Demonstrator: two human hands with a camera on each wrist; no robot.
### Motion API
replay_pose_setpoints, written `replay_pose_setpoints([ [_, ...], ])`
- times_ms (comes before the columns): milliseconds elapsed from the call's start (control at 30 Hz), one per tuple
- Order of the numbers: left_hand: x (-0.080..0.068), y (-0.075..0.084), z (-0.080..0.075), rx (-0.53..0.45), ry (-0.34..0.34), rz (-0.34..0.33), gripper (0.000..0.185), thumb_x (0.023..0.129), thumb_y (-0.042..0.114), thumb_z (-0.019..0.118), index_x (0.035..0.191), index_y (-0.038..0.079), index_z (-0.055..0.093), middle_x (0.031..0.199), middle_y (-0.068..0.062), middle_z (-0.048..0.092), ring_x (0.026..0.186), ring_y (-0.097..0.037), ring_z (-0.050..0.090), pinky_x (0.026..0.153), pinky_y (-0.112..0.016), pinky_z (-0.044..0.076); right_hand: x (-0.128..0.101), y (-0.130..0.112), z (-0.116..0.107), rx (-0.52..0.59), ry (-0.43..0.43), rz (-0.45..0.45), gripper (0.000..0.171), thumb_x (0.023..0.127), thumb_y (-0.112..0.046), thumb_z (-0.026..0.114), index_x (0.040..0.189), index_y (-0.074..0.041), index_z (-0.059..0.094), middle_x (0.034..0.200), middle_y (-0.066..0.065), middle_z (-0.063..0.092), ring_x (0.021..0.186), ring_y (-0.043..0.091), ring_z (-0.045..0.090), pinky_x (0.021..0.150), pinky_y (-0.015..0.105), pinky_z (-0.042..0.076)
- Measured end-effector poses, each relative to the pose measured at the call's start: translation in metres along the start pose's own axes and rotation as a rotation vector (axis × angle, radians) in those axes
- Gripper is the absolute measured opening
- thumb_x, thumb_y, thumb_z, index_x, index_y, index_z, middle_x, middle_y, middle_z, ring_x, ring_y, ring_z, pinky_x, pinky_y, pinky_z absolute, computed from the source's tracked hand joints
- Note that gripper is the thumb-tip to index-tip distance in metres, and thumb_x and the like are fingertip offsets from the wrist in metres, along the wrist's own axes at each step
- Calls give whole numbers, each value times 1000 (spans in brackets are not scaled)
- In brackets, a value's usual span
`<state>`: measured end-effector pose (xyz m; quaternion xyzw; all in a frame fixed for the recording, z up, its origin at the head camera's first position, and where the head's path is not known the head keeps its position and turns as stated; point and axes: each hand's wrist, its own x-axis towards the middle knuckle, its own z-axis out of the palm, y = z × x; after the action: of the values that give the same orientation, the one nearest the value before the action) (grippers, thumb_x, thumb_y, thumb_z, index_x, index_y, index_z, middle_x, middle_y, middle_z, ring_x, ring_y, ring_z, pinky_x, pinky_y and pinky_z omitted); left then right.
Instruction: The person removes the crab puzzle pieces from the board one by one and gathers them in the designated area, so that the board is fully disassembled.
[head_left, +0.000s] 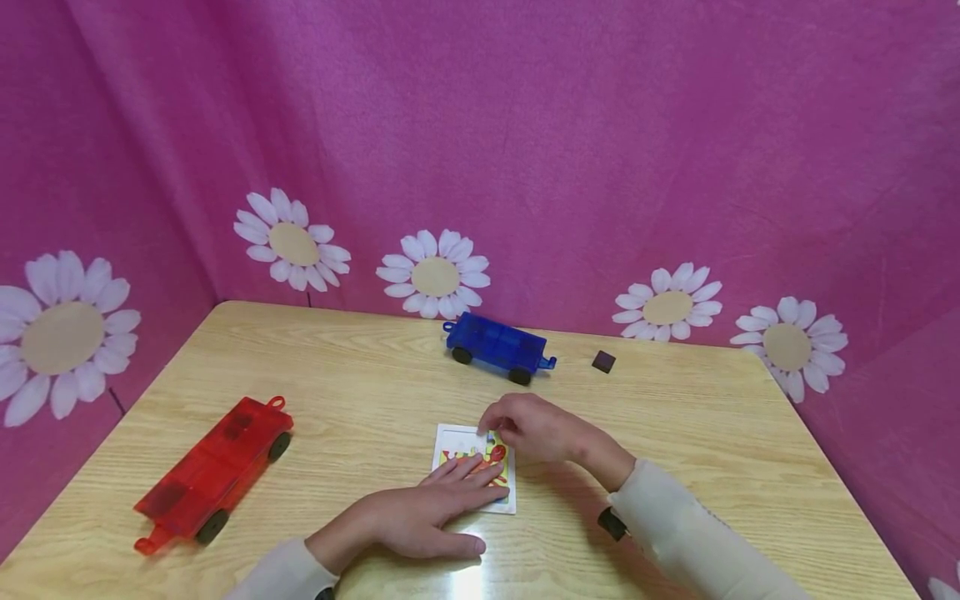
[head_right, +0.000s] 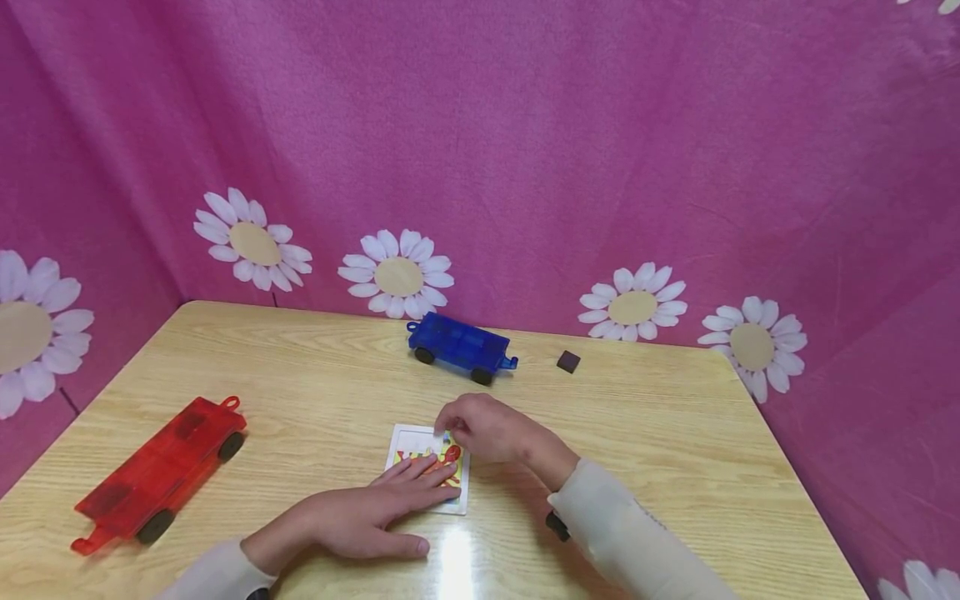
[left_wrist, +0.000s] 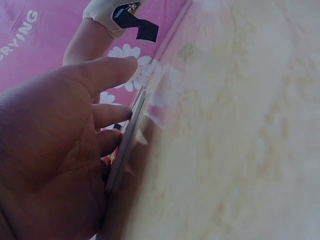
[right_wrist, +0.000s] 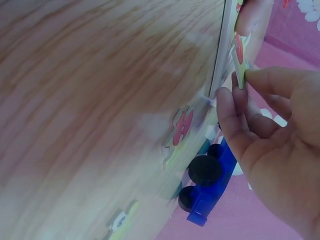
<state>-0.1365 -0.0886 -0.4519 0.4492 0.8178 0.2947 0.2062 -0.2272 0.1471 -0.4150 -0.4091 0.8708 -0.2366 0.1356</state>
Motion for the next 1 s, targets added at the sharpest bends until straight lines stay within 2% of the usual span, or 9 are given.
replay_pose_setpoints([
  [200, -1, 1, 0, -7, -2, -7, 67, 106, 50, 50, 162, 17, 36, 171, -2, 14, 156, -30, 1, 122, -56, 3, 0, -1, 0, 42, -13, 25, 25, 99, 5, 57, 107, -9, 76, 104, -1, 71, 91, 14, 58, 87, 32, 52],
  [367, -1, 0, 1, -8, -1, -10, 67, 105, 50, 50, 162, 17, 37, 171, -1, 15, 156, -29, 1, 122, -55, 3, 0, -1, 1, 61, 2, 2, 27, 99, 6, 57, 109, -9, 77, 110, 0, 73, 95, 13, 60, 91, 33, 52],
  [667, 0, -1, 2, 8, 9, 2, 67, 105, 50, 51, 162, 16, 37, 171, -3, 16, 156, -30, 2, 122, -55, 3, 0, 0, -2, 110, 3, 18, 23, 100, 5, 59, 106, -11, 76, 99, -4, 71, 83, 10, 57, 76, 27, 50],
  [800, 0, 0, 2, 13, 10, 1, 67, 105, 50, 52, 161, 17, 37, 171, -2, 16, 156, -30, 2, 122, -55, 3, -6, 4, -8, 137, 19, 14, 22, 100, 4, 61, 105, -11, 76, 100, -4, 72, 82, 11, 57, 71, 27, 51],
  [1000, 0, -1, 2, 17, 9, -2, 67, 105, 50, 51, 162, 18, 37, 171, -2, 16, 156, -32, 3, 122, -56, 3, -22, 12, -22, 148, 37, 45, 23, 100, 4, 61, 105, -12, 77, 100, -4, 73, 84, 12, 59, 75, 29, 52],
])
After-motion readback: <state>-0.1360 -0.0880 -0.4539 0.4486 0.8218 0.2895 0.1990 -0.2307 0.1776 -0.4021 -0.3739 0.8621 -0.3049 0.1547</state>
